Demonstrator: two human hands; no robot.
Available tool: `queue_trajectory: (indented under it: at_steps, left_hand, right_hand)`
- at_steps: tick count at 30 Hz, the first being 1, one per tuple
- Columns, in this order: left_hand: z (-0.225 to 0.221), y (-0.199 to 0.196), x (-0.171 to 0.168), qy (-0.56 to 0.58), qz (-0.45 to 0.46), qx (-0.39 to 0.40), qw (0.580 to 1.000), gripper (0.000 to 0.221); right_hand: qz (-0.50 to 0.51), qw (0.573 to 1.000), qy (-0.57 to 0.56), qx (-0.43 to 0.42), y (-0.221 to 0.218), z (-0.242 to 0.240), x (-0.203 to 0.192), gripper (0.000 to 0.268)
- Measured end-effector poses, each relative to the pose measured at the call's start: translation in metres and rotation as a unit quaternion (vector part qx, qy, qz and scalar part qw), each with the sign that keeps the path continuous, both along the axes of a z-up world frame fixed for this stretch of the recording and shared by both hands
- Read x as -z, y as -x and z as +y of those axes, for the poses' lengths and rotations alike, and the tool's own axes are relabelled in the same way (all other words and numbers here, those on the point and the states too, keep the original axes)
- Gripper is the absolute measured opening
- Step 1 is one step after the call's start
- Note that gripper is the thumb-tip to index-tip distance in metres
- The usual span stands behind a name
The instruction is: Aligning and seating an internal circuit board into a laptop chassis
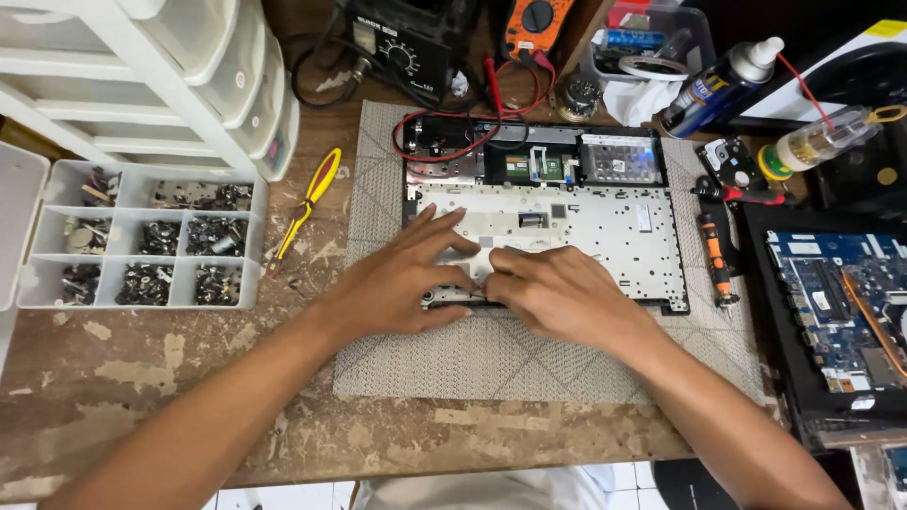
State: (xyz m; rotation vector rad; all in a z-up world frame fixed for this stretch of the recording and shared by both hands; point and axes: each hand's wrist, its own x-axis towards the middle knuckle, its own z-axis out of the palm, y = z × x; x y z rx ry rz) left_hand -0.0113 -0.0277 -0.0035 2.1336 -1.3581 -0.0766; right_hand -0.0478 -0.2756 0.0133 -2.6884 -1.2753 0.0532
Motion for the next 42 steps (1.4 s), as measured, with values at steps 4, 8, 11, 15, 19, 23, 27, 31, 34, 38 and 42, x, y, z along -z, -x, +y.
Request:
queue_trajectory:
  at_steps: [4,8,11,15,19,23,27,31,34,38,42]
  left_hand:
    - [0.0,0.002,0.004,0.011,0.009,0.001,1.0,0.018]
    - [0.0,0.0,0.008,0.036,0.024,-0.005,0.999,0.018]
    - [0.0,-0.001,0.008,0.039,0.038,-0.012,0.998,0.019]
    - [0.0,-0.002,0.019,0.049,0.044,-0.026,0.997,0.026]
    - [-0.002,0.0,0.011,0.036,0.076,-0.032,0.996,0.024]
    - [-0.003,-0.002,0.008,0.04,0.072,-0.034,0.996,0.024]
    - [-0.002,-0.002,0.007,0.039,0.087,-0.032,0.995,0.024]
    - [-0.001,-0.003,0.011,0.049,0.083,-0.028,0.995,0.022]
    - [-0.001,-0.003,0.017,0.058,0.066,-0.028,0.996,0.024]
    - [-0.002,-0.006,0.025,0.064,0.059,-0.034,0.996,0.024]
    - [-0.003,-0.004,0.024,0.069,0.063,-0.036,0.995,0.023]
  right_hand:
    - [-0.023,1.0,0.012,-0.01,0.003,0.005,-0.009,0.021]
    - [-0.017,0.999,0.023,-0.023,0.0,0.008,-0.018,0.021]
    - [0.054,0.998,0.023,-0.004,-0.005,0.009,-0.02,0.023]
    - [0.184,0.979,0.058,0.072,-0.002,0.017,-0.029,0.029]
    - [0.237,0.962,0.048,0.13,-0.001,0.026,-0.038,0.025]
    - [0.279,0.95,-0.023,0.135,-0.004,0.025,-0.036,0.019]
    - [0.191,0.977,-0.026,0.091,-0.004,0.02,-0.039,0.015]
    - [0.112,0.992,-0.004,0.056,-0.003,0.017,-0.031,0.02]
    - [0.107,0.993,-0.003,0.041,-0.006,0.021,-0.035,0.022]
    - [0.247,0.96,0.014,0.135,-0.003,0.026,-0.041,0.02]
    - [0.293,0.941,-0.009,0.171,0.0,0.032,-0.046,0.02]
